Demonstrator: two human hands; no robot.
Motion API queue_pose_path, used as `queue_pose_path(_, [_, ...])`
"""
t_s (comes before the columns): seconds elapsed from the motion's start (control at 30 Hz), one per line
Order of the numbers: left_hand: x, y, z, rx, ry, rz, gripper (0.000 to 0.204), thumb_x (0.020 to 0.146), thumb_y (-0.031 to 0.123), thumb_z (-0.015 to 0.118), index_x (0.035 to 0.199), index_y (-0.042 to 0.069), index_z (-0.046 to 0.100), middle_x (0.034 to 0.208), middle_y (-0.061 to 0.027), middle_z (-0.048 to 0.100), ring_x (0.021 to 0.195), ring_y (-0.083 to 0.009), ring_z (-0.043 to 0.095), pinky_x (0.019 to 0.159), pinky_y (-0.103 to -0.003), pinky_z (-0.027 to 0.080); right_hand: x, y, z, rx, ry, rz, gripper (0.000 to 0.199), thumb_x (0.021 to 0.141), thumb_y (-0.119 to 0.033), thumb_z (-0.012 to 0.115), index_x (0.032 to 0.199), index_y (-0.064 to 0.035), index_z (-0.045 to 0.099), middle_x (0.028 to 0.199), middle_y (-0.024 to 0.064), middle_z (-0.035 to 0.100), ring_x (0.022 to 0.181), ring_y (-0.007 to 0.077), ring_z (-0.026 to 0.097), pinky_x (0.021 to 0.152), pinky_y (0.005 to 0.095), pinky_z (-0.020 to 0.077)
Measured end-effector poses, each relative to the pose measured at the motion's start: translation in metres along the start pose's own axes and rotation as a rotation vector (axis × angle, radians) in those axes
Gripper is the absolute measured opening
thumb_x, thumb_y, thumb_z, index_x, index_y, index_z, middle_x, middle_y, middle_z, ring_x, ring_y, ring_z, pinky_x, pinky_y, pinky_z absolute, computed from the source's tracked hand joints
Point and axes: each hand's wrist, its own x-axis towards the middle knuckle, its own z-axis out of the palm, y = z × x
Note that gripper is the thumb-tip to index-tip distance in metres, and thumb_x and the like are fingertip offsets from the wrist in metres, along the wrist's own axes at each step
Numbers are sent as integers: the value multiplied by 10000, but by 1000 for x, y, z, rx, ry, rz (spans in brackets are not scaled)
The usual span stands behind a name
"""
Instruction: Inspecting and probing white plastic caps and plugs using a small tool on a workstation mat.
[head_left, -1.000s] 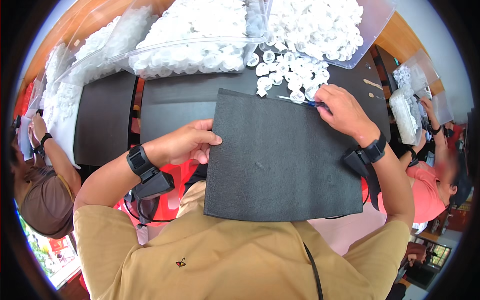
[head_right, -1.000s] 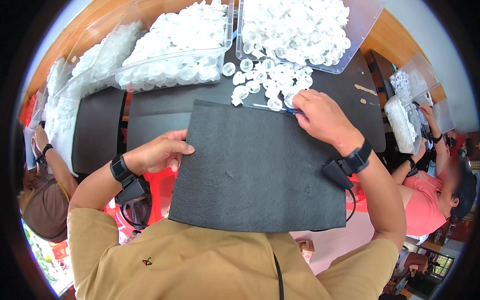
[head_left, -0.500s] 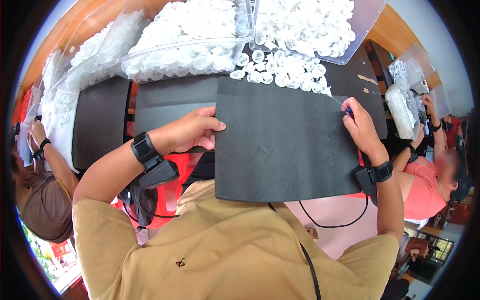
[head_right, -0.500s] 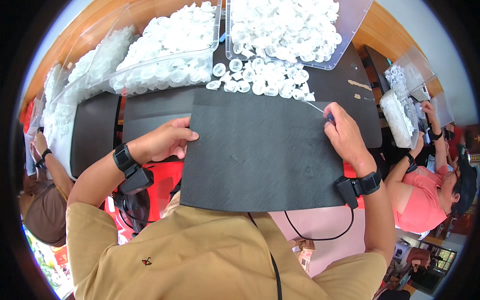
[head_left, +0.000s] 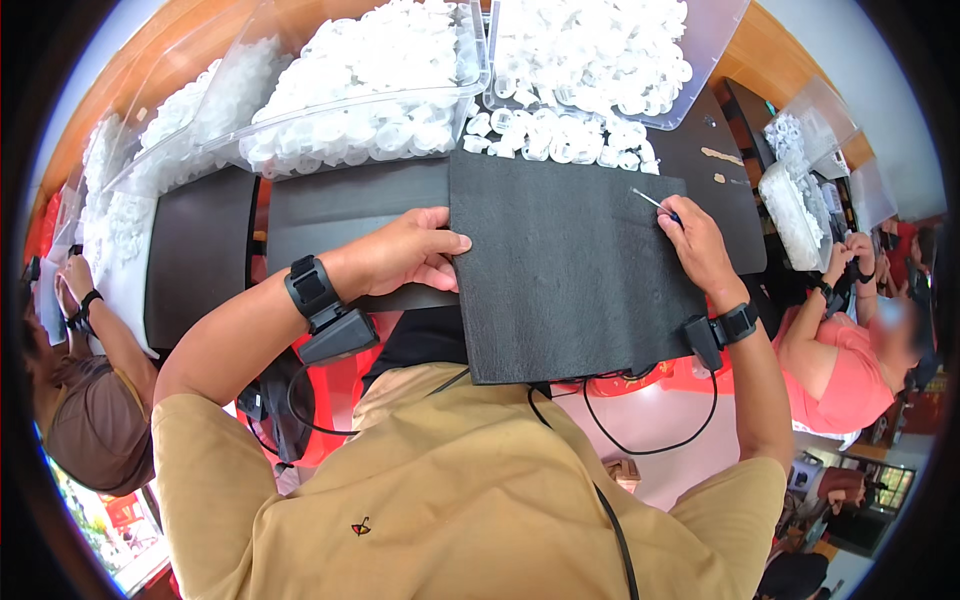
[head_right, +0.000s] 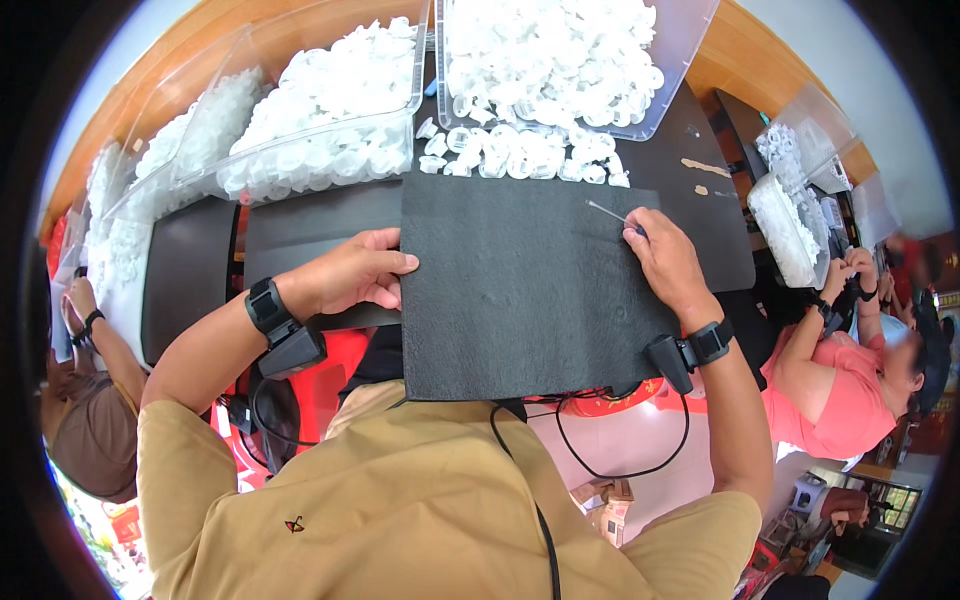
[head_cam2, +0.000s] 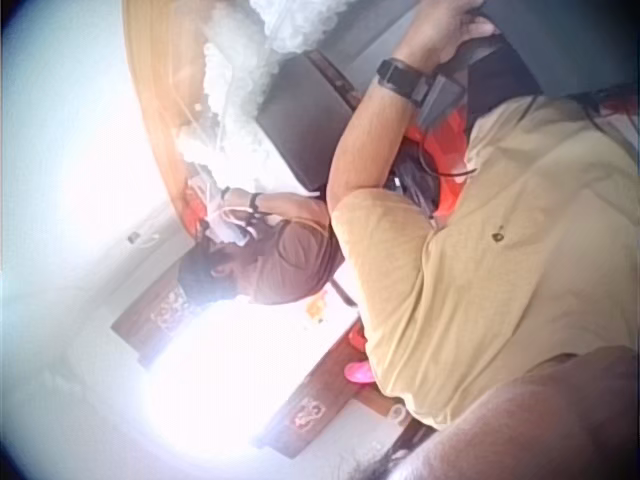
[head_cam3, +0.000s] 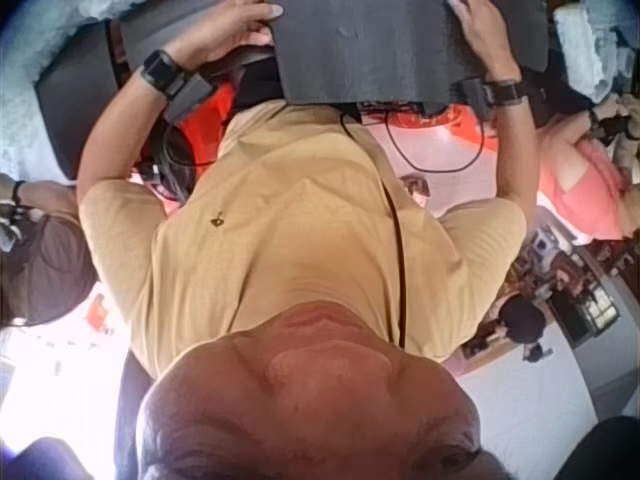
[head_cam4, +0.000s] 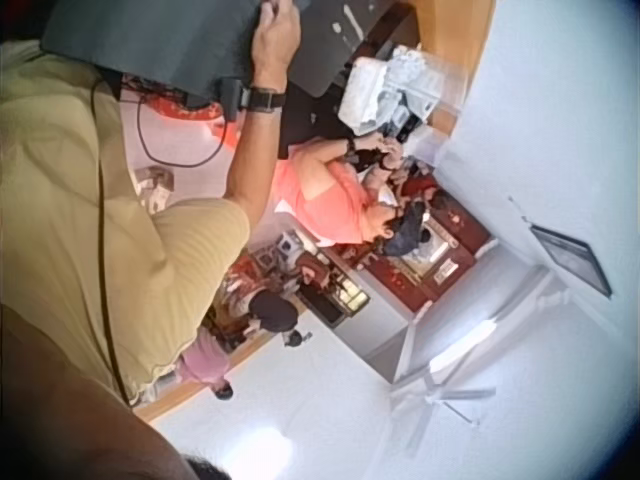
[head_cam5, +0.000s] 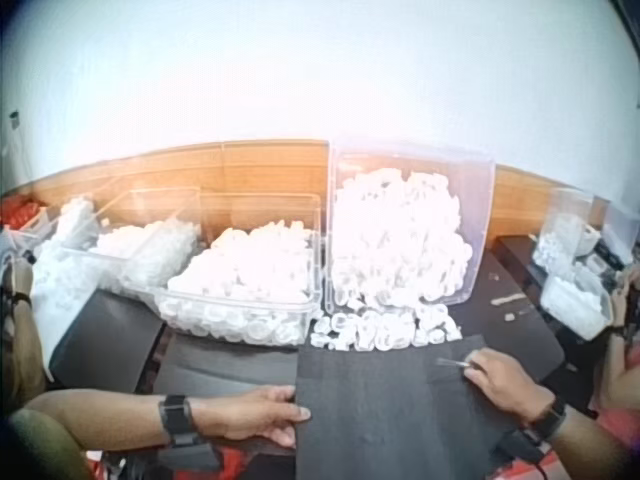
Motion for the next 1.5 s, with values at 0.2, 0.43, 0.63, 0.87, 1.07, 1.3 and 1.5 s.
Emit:
queue_pose_path(0.2, [-24,13,8,389,182,58,361,936,126,560,1238,-24,428,908,-102,632,702,-138,655,619,-241,573,0,0,4,97,-36,64,142,919,-149,543,1012,-50,582,924,147,579,904,355,576,782,414,443])
queue_pose_path(0.43, [-45,16,10,1041,375,771,240,875,14,595,1108,62,628,989,-103,648,913,-202,634,740,-340,517,-12,-14,9,-14,131,31,223,915,-149,550,1103,-58,627,882,125,529,882,308,549,806,379,433])
queue_pose_path(0.63, [29,18,47,1445,-26,1026,421,885,158,635,1293,138,537,1385,-132,465,1310,-348,408,1071,-481,342,3,-8,4,129,72,82,217,900,-137,559,1065,-25,642,909,130,583,866,288,581,793,346,446])
queue_pose_path(0.87, [63,2,44,1649,3,893,450,923,333,579,1343,193,504,1468,-113,365,1398,-335,287,1117,-566,234,26,-1,-17,210,179,343,315,859,-250,647,1100,-48,629,962,148,676,878,231,652,800,323,478])
queue_pose_path(1.07, [67,2,42,1612,-8,931,444,919,336,583,1334,193,514,1465,-103,370,1397,-329,289,1119,-557,228,34,98,-1,-105,232,384,217,907,-188,570,1060,-38,599,1025,201,633,971,385,602,841,431,467])
queue_pose_path(1.3, [66,1,40,1600,-3,926,453,913,329,593,1338,196,509,1463,-99,368,1397,-318,282,1118,-551,224,46,92,-2,-347,201,241,161,883,-140,588,1011,-42,601,1005,196,607,984,401,573,853,463,459])
queue_pose_path(1.5, [67,-1,40,1603,5,934,456,912,331,594,1339,197,505,1467,-100,359,1398,-318,277,1114,-557,223,81,31,-26,-75,130,146,529,849,-322,661,1299,-82,524,1270,206,518,1227,358,477,1015,426,399])
